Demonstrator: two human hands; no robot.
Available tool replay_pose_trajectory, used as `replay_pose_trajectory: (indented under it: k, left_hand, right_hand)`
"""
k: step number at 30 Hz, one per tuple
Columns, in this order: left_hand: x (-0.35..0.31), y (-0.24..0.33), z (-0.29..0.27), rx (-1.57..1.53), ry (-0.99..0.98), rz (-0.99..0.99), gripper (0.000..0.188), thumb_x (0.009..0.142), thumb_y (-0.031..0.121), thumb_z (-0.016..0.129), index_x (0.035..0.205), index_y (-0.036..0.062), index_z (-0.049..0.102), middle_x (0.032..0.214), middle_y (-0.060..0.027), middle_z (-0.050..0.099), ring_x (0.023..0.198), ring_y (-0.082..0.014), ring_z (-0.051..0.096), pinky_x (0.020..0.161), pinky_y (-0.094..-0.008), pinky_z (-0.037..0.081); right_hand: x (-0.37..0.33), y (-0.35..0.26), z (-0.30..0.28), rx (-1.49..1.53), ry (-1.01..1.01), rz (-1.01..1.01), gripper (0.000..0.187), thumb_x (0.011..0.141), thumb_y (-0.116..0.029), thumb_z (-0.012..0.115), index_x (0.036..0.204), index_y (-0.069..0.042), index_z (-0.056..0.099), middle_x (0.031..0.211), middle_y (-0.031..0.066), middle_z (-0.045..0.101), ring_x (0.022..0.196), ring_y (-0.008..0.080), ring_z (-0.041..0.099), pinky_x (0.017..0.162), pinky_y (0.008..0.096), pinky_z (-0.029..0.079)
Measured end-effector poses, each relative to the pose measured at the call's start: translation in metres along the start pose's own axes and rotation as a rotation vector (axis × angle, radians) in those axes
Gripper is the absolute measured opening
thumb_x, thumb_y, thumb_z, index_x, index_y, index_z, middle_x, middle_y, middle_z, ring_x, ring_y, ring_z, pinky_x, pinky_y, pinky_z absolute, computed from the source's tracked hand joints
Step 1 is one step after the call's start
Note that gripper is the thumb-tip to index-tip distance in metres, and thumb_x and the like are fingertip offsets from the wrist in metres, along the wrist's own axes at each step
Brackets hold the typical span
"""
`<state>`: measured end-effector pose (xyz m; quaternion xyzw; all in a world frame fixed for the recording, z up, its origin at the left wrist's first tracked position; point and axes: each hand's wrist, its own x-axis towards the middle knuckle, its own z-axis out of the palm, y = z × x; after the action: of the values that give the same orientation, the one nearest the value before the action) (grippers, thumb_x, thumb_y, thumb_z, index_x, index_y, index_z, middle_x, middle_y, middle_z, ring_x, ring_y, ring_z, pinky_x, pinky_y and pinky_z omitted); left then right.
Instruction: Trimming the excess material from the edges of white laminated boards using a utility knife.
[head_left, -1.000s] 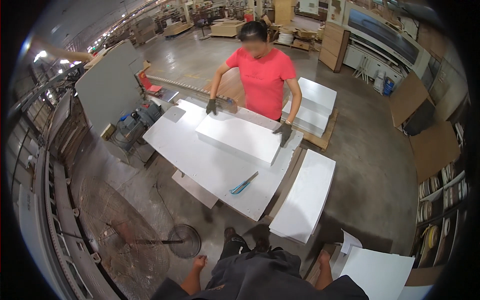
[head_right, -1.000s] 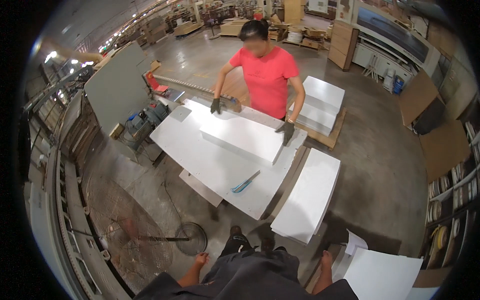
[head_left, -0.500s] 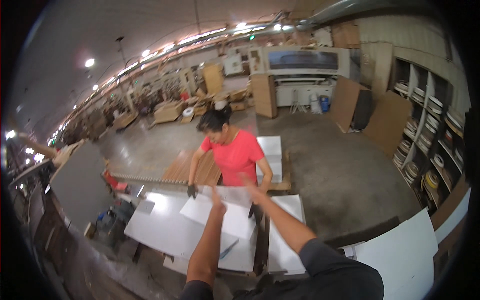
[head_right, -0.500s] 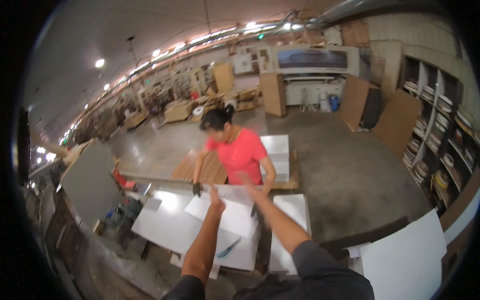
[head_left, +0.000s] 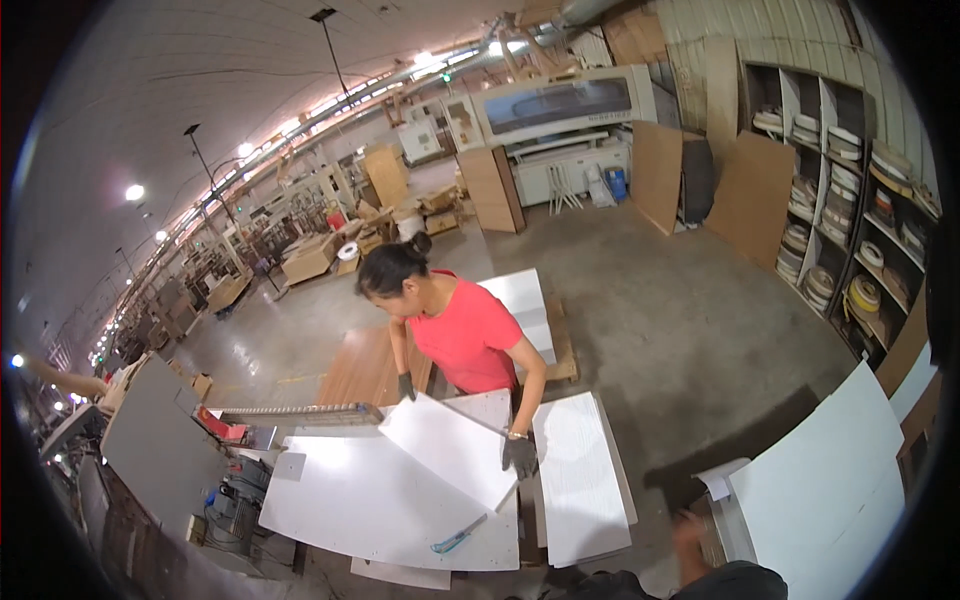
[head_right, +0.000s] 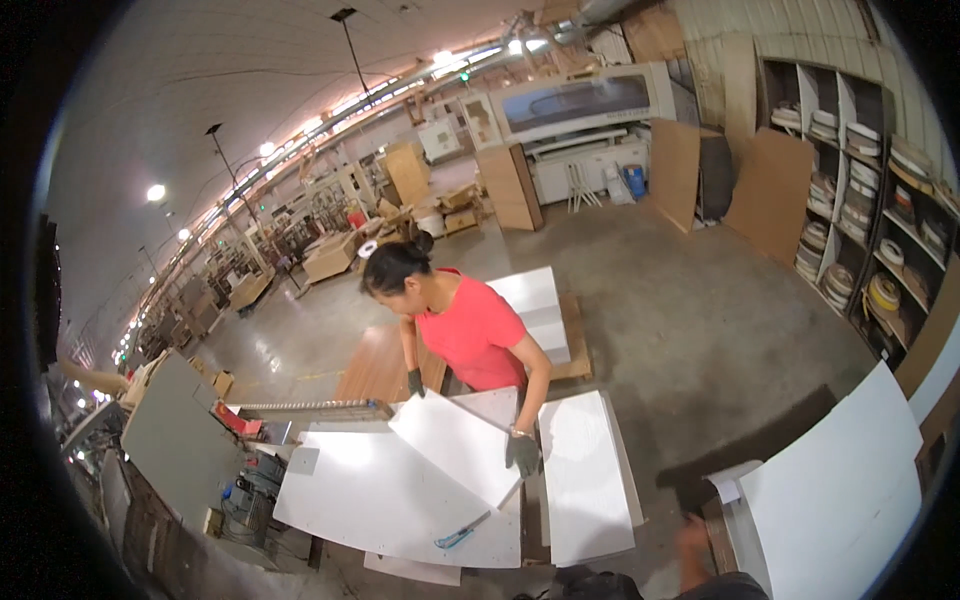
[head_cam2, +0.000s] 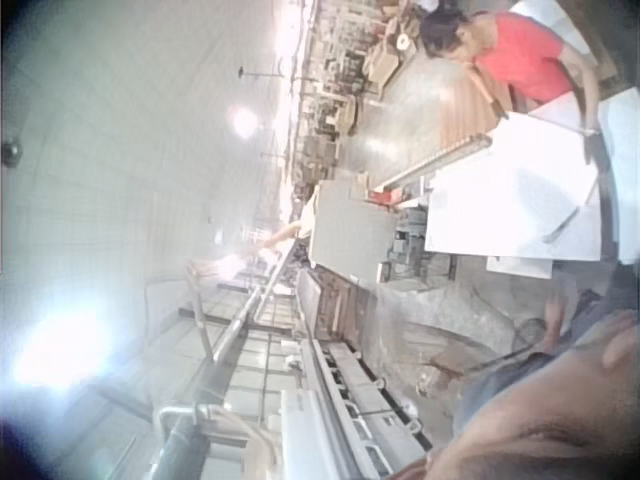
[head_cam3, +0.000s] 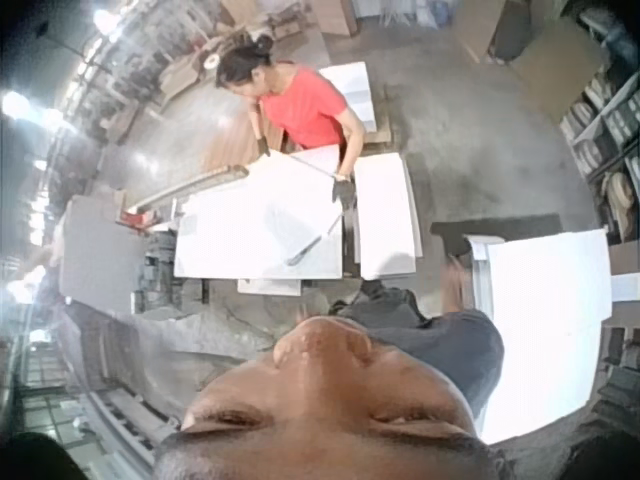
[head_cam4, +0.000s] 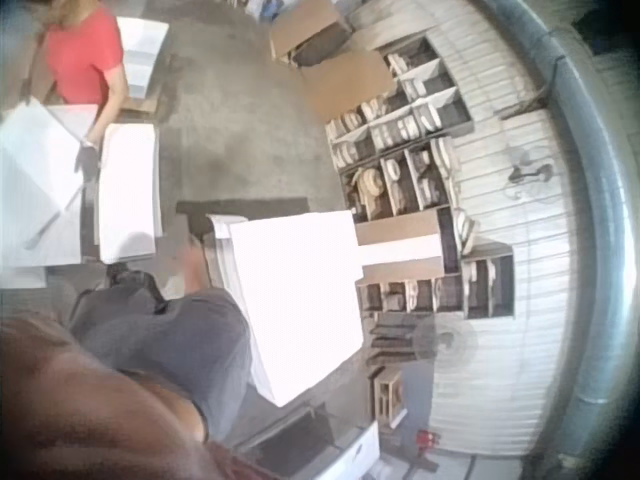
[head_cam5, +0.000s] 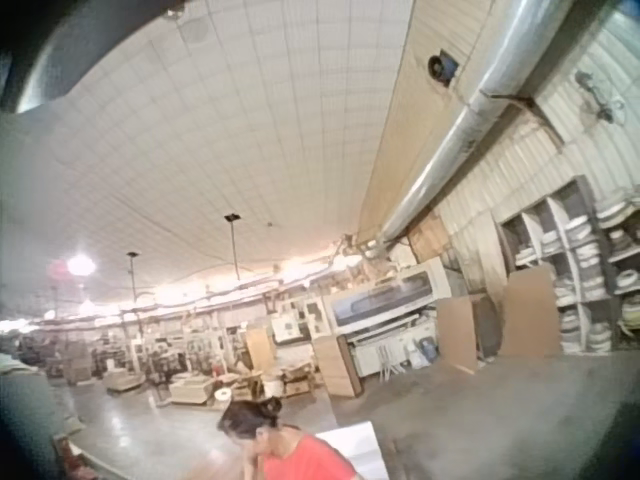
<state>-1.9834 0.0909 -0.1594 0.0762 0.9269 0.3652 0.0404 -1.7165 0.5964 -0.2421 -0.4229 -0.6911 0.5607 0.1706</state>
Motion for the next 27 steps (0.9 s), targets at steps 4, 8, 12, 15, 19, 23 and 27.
replay_pose_trajectory:
  k: [4,8,12,15,19,23,27]
  left_hand:
    - [-0.092,-0.054,-0.012,0.065,-0.292,-0.321,0.037,0.091,0.035,0.069,0.111,0.0047,0.067,0.099,-0.0183,0.068,0.09,-0.037,0.064,0.08,-0.0499,0.049]
    - [-0.141,-0.085,-0.021,0.056,-0.43,-0.524,0.044,0.093,0.039,0.066,0.12,0.0047,0.064,0.107,-0.0204,0.067,0.098,-0.038,0.063,0.085,-0.0498,0.05]
    - [-0.166,-0.112,-0.024,0.09,-0.511,-0.611,0.051,0.095,0.043,0.062,0.129,0.0048,0.06,0.115,-0.0226,0.066,0.106,-0.0389,0.063,0.09,-0.0497,0.051]
    - [-0.187,-0.139,-0.016,0.172,-0.587,-0.548,0.057,0.097,0.046,0.06,0.136,0.0048,0.058,0.121,-0.0242,0.066,0.112,-0.0396,0.063,0.094,-0.0496,0.051]
    - [-0.076,-0.138,0.006,0.237,-0.265,-0.246,0.059,0.1,0.05,0.056,0.134,0.0026,0.062,0.116,-0.0227,0.071,0.11,-0.0398,0.066,0.095,-0.0471,0.052]
    - [0.091,0.039,-0.067,-0.409,0.032,0.016,0.03,0.102,0.019,0.062,0.126,0.0005,0.064,0.099,-0.0081,0.072,0.094,-0.0118,0.064,0.083,-0.0287,0.052]
    - [0.076,0.098,-0.105,-0.54,0.14,0.059,0.031,0.102,0.019,0.062,0.129,0.0029,0.062,0.101,-0.0105,0.074,0.092,-0.0143,0.066,0.083,-0.0313,0.052]
  right_hand:
    - [-0.192,0.066,-0.133,-0.568,0.066,0.611,0.031,0.1,-0.02,0.058,0.122,-0.001,0.069,0.116,0.0156,0.071,0.11,0.0307,0.066,0.1,0.0398,0.051]
    - [-0.253,0.065,-0.153,-0.573,0.043,0.778,0.034,0.1,-0.024,0.059,0.122,-0.001,0.069,0.117,0.0175,0.07,0.111,0.0311,0.066,0.099,0.041,0.051]
    - [-0.222,0.079,-0.129,-0.564,0.008,0.717,0.036,0.1,-0.028,0.059,0.123,-0.001,0.068,0.118,0.0194,0.069,0.112,0.0315,0.066,0.099,0.0421,0.052]
    - [-0.153,0.078,-0.107,-0.573,0.025,0.538,0.039,0.1,-0.03,0.06,0.123,0.0,0.068,0.118,0.0208,0.069,0.113,0.0318,0.065,0.098,0.043,0.052]
    - [0.008,-0.004,-0.02,-0.324,0.099,0.04,0.033,0.097,-0.03,0.066,0.113,0.0,0.069,0.107,0.018,0.069,0.1,0.0274,0.065,0.09,0.04,0.052]
    - [0.119,-0.174,0.072,0.081,-0.048,-0.319,0.017,0.097,-0.018,0.069,0.099,-0.001,0.068,0.083,0.0047,0.065,0.079,0.0146,0.06,0.075,0.0305,0.049]
    - [0.108,-0.247,0.121,0.026,-0.234,-0.426,0.017,0.095,-0.016,0.07,0.105,-0.002,0.068,0.082,0.0059,0.064,0.079,0.0149,0.06,0.075,0.0305,0.05]
